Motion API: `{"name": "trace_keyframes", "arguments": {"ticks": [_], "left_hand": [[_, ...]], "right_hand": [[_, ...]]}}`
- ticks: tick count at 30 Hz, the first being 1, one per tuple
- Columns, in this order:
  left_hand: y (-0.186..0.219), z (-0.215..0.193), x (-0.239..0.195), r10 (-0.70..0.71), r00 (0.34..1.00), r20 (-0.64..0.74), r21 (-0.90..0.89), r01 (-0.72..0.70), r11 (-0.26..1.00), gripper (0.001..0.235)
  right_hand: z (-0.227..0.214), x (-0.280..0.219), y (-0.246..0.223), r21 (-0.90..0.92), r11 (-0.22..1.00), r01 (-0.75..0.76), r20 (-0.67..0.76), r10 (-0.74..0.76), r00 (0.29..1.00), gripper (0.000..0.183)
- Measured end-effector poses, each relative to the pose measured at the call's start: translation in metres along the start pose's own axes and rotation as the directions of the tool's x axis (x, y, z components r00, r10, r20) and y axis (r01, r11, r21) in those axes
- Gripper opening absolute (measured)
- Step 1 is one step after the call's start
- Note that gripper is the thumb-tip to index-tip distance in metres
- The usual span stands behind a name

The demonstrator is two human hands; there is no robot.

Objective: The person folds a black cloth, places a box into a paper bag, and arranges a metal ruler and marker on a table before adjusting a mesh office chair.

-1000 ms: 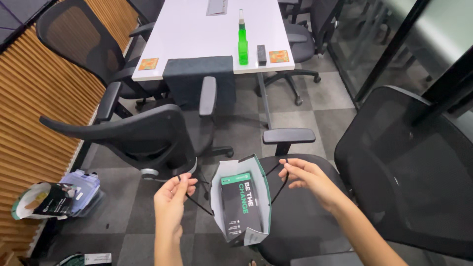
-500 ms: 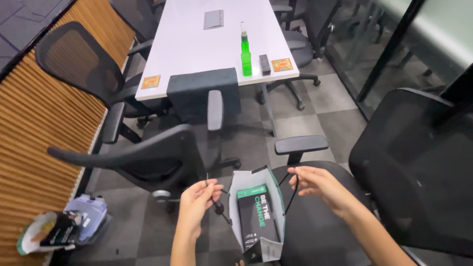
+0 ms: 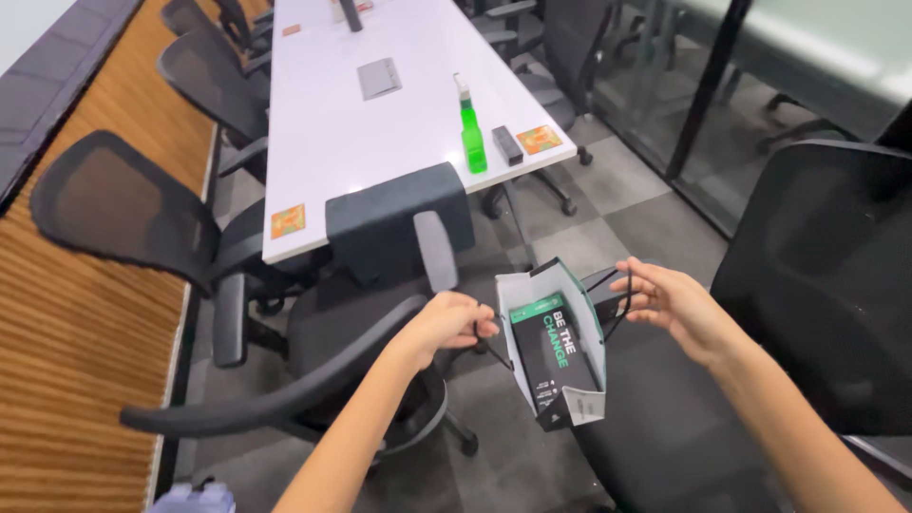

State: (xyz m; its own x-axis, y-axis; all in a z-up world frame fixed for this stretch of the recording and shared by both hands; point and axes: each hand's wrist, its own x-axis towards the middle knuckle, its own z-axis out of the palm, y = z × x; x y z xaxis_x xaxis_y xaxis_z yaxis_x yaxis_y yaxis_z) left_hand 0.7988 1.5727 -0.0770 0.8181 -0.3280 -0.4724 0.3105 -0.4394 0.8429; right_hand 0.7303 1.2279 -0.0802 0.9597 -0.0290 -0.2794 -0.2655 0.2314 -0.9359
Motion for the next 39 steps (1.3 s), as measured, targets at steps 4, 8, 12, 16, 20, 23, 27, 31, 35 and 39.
{"name": "trace_keyframes", "arguments": {"ticks": [4,8,12,16,20,23,27,31,35,39], "left_hand": [[0.028,-0.016,0.057,0.128,0.986,-0.103,0.196,-0.106,0.975,0.043],[0.059,-0.025,0.096,0.2,0.966,-0.165,0.156,-0.174,0.972,0.057],[0.084,-0.03,0.116,0.253,0.954,-0.159,0.32,-0.192,0.928,0.062],[0.112,-0.039,0.132,0.298,0.945,-0.133,0.598,-0.163,0.785,0.064],[0.151,-0.055,0.157,0.396,0.918,-0.02,0.641,-0.292,0.71,0.069],[0.193,-0.063,0.184,0.438,0.899,0.011,0.543,-0.373,0.752,0.06],[0.239,-0.066,0.219,0.42,0.904,0.084,0.57,-0.389,0.724,0.061],[0.279,-0.069,0.255,0.47,0.873,0.129,0.547,-0.458,0.701,0.063],[0.308,-0.065,0.3,0.446,0.887,0.121,0.57,-0.43,0.7,0.062],[0.333,-0.066,0.353,0.445,0.878,0.174,0.483,-0.47,0.739,0.057]], "right_hand": [[0.005,0.002,-0.01,0.001,1.0,0.028,-0.08,-0.028,0.996,0.047],[0.009,0.006,-0.018,-0.048,0.997,0.066,-0.147,-0.073,0.986,0.047],[0.01,0.015,-0.028,-0.059,0.99,0.128,-0.175,-0.136,0.975,0.047],[-0.001,0.027,-0.052,-0.019,0.982,0.19,-0.211,-0.19,0.959,0.042],[-0.013,0.043,-0.083,-0.102,0.967,0.233,-0.256,-0.251,0.933,0.045],[-0.023,0.063,-0.112,-0.112,0.953,0.283,-0.262,-0.303,0.916,0.048],[-0.04,0.086,-0.139,-0.113,0.934,0.339,-0.252,-0.357,0.9,0.049],[-0.049,0.108,-0.152,-0.073,0.922,0.38,-0.255,-0.386,0.887,0.057],[-0.057,0.129,-0.155,-0.054,0.936,0.347,-0.365,-0.342,0.866,0.061],[-0.072,0.15,-0.158,-0.05,0.953,0.298,-0.44,-0.289,0.85,0.063]]}}
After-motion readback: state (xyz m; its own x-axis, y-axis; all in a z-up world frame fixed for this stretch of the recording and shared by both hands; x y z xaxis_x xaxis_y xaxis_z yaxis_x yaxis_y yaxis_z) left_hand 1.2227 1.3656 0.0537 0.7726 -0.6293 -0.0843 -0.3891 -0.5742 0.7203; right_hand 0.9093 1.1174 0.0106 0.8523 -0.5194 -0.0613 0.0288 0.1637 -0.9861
